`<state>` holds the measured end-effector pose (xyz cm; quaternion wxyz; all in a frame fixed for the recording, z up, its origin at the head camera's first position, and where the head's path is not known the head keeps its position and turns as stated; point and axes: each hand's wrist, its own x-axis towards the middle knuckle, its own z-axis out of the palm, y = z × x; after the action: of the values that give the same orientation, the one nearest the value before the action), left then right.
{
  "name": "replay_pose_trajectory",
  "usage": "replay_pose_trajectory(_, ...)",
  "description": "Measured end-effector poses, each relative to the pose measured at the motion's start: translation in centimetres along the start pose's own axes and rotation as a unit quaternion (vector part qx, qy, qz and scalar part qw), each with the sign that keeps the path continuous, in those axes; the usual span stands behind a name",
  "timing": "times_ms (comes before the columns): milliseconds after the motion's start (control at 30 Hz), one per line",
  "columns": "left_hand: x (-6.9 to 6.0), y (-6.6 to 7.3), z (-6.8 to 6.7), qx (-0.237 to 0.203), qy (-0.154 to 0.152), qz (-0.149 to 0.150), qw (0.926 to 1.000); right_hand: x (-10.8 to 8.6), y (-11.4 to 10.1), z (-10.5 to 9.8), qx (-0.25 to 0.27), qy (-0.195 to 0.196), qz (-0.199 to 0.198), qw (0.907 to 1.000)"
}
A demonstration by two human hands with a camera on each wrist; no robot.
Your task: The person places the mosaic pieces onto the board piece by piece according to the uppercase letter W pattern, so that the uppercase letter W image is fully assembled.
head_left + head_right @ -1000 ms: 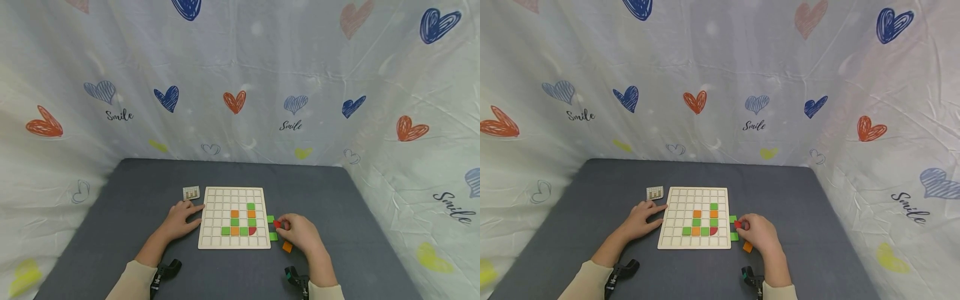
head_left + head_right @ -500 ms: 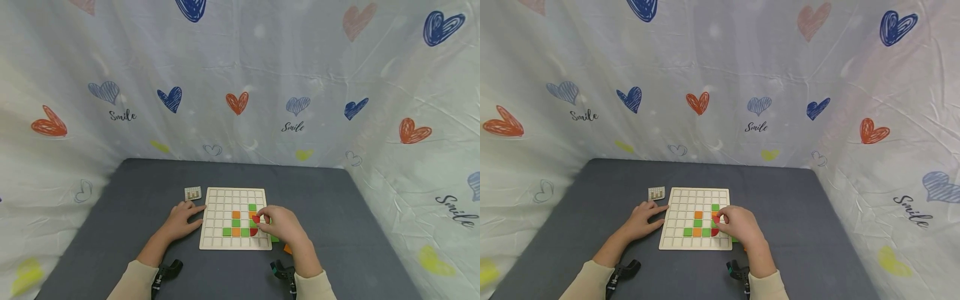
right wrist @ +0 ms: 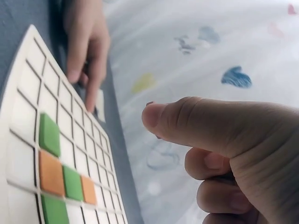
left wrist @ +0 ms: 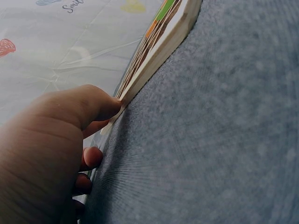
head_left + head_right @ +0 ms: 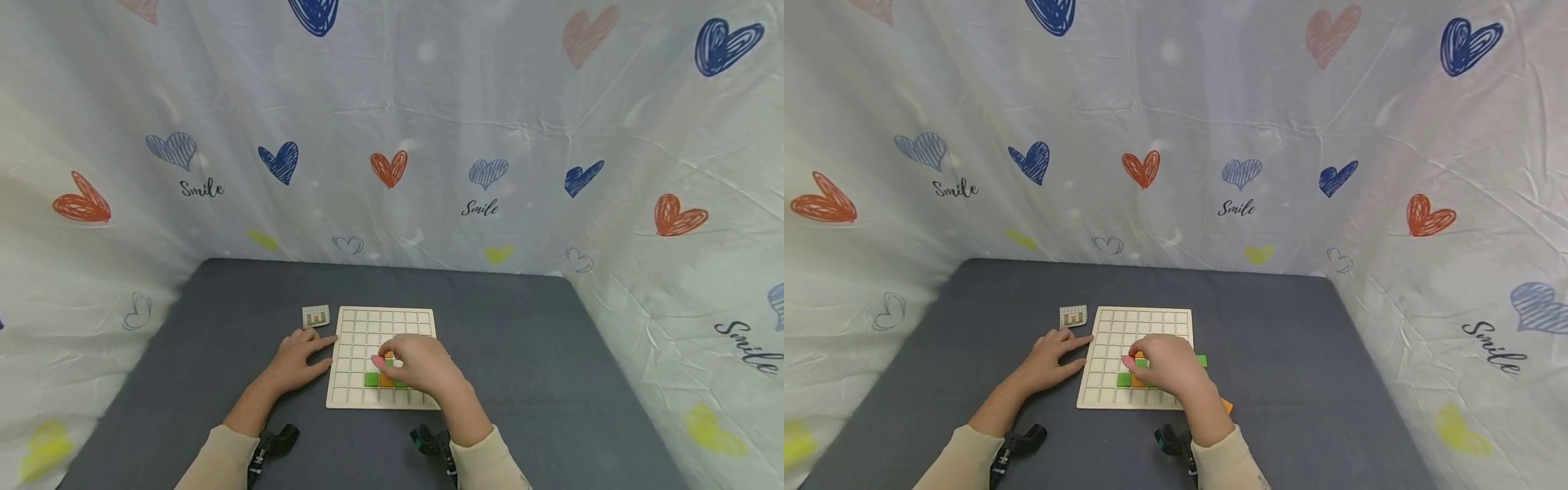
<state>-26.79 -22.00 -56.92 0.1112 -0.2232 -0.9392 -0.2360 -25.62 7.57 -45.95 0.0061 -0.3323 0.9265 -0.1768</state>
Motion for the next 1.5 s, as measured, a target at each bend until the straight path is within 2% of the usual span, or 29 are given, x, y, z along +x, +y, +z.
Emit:
replay_pose_trajectory(267,0.2,0.0,0.1,-0.001,-0.014,-0.006,0.9999,1.5,-1.6,2.1,-0.016,-0.025,-0.018,0.9994)
replay_pose_trajectory(433,0.4,0.0,-0.1,-0.006,-0.022,-0.013,0.9997,2.2,-1.8,3.9,-0.008,-0.048,0.004,0.9988)
replay_pose_trajectory(633,0.3,-0.1,-0.1,0.001,-0.020,-0.007,0.9998,2.2,-1.7,5.8,-0.002,-0.061,0.036,0.9975)
replay_pose_trajectory(867,0.0,-0.1,0.1,0.001,-0.010,0.000,1.0000,1.9,-1.9,6.5,-0.016,-0.053,0.046,0.9974)
replay_pose_trajectory(1067,0.0,-0.2,0.2,-0.001,0.013,0.012,0.9998,1.9,-2.4,6.8,-0.021,-0.014,0.091,0.9956)
replay_pose_trajectory(1300,0.0,-0.3,0.3,-0.002,0.007,0.008,0.9999,1.8,-3.3,7.1,-0.058,0.005,0.118,0.9913)
replay_pose_trajectory(1500,0.1,-0.4,0.3,-0.001,0.008,0.014,0.9999,1.7,-3.0,6.8,-0.024,-0.006,0.114,0.9932)
